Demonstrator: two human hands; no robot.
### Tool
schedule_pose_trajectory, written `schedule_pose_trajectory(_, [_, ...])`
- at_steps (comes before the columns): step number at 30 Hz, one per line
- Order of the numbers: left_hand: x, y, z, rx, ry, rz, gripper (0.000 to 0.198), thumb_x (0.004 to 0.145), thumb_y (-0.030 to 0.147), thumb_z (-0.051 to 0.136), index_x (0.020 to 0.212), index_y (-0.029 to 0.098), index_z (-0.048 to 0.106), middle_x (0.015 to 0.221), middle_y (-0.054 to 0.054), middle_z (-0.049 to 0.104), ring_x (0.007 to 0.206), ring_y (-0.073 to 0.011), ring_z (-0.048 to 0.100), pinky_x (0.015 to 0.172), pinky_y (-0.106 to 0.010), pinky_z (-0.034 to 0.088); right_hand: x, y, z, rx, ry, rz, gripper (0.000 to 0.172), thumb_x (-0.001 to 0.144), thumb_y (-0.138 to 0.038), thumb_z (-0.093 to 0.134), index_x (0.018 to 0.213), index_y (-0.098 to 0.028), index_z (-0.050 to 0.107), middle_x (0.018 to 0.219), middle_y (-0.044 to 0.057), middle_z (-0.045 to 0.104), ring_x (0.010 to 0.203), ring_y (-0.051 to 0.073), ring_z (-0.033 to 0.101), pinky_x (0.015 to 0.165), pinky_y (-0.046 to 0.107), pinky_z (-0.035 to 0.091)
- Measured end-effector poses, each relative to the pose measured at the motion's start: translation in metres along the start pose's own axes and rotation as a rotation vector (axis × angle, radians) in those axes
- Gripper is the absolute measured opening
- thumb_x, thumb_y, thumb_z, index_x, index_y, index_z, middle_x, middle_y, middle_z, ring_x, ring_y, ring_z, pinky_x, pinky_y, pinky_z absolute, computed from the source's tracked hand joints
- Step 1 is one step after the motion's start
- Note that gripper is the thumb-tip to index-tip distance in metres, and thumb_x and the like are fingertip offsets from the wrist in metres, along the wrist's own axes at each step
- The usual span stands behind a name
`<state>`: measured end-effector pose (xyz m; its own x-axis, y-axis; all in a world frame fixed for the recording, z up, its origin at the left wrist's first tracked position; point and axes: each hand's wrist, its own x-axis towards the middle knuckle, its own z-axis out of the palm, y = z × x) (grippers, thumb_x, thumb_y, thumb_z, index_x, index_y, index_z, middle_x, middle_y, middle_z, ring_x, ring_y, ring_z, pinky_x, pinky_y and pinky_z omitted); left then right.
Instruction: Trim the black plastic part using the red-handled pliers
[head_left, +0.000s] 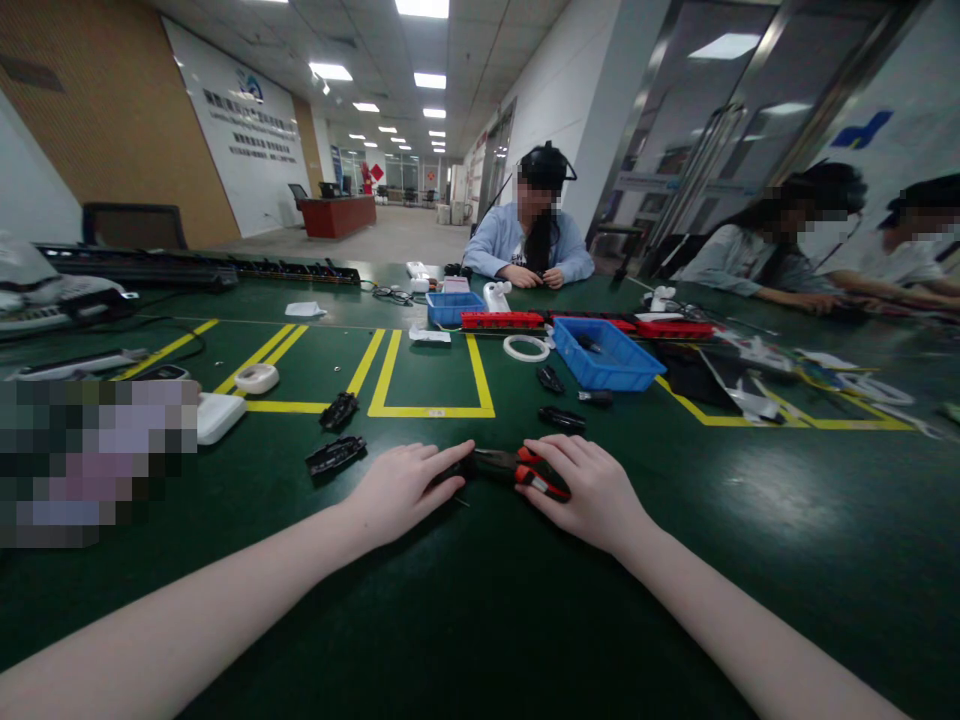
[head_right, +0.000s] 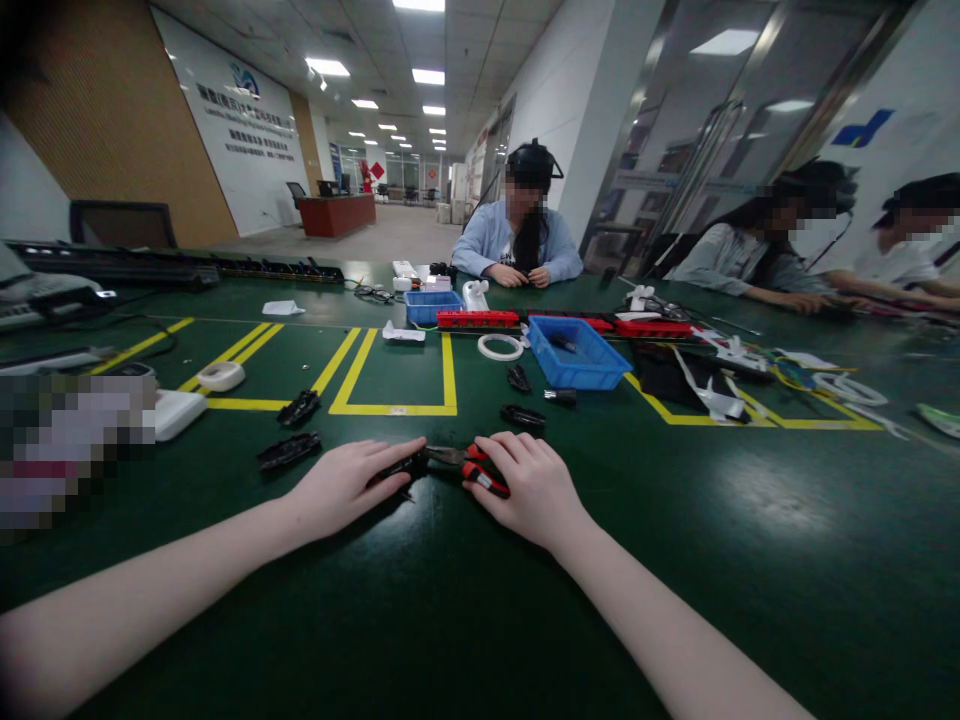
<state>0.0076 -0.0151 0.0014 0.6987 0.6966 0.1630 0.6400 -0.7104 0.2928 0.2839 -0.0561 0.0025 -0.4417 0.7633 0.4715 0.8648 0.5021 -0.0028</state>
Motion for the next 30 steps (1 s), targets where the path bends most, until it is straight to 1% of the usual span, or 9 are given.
schedule_pose_trajectory(6, [0.0002, 0.0017, -0.0018, 0.002, -0.001, -0.003, 0.048, 0.101, 0.042, 0.041, 0.147, 0.027, 0.04, 0.112, -0.008, 0.07, 0.101, -0.0244, 0.066, 0.088, -0.038, 0.051, 0.0003, -0.0006, -0.0002, 0.021, -0.006, -0.006, 0.041, 0.086, -0.04, 0.062, 0.119, -0.015, 0.06, 0.11, 0.013, 0.068, 0.093, 0.026, 0.064, 0.077, 0.04, 0.052])
schedule_pose_trajectory(13, [-0.0002, 0.0023, -0.0028, 0.001, -0.005, 0.02, 0.054, 0.098, 0.042, 0.048, 0.149, 0.026, 0.037, 0.116, -0.008, 0.069, 0.103, -0.0253, 0.066, 0.086, -0.037, 0.052, 0.0012, -0.0011, -0.0006, 0.015, 0.003, -0.01, 0.04, 0.086, -0.039, 0.062, 0.119, -0.017, 0.062, 0.109, 0.013, 0.069, 0.091, 0.026, 0.065, 0.077, 0.041, 0.054])
schedule_pose_trajectory(20, [0.0004, 0.0, -0.0005, -0.022, 0.008, 0.025, 0.052, 0.098, 0.042, 0.048, 0.147, 0.026, 0.038, 0.124, -0.008, 0.067, 0.108, -0.0249, 0.065, 0.091, -0.039, 0.051, 0.0026, -0.0008, -0.0015, 0.027, -0.003, -0.019, 0.039, 0.086, -0.038, 0.062, 0.119, -0.017, 0.062, 0.109, 0.012, 0.069, 0.093, 0.026, 0.065, 0.076, 0.04, 0.054])
schedule_pose_trajectory(25, [0.0002, -0.0005, -0.0007, -0.029, 0.005, 0.008, 0.049, 0.099, 0.042, 0.048, 0.144, 0.026, 0.04, 0.125, -0.008, 0.067, 0.109, -0.0248, 0.065, 0.09, -0.038, 0.052, 0.0017, -0.0006, -0.0014, -0.023, 0.027, -0.043, 0.041, 0.086, -0.038, 0.062, 0.12, -0.015, 0.062, 0.11, 0.013, 0.069, 0.095, 0.027, 0.064, 0.076, 0.04, 0.052])
schedule_pose_trajectory(30, [0.0004, -0.0014, 0.0, -0.016, 0.008, 0.024, 0.048, 0.099, 0.04, 0.048, 0.144, 0.026, 0.039, 0.124, -0.008, 0.067, 0.108, -0.0247, 0.065, 0.09, -0.038, 0.052, 0.0004, 0.0001, -0.0008, -0.089, 0.066, -0.075, 0.04, 0.087, -0.036, 0.062, 0.12, -0.014, 0.063, 0.11, 0.014, 0.068, 0.096, 0.027, 0.063, 0.076, 0.04, 0.049])
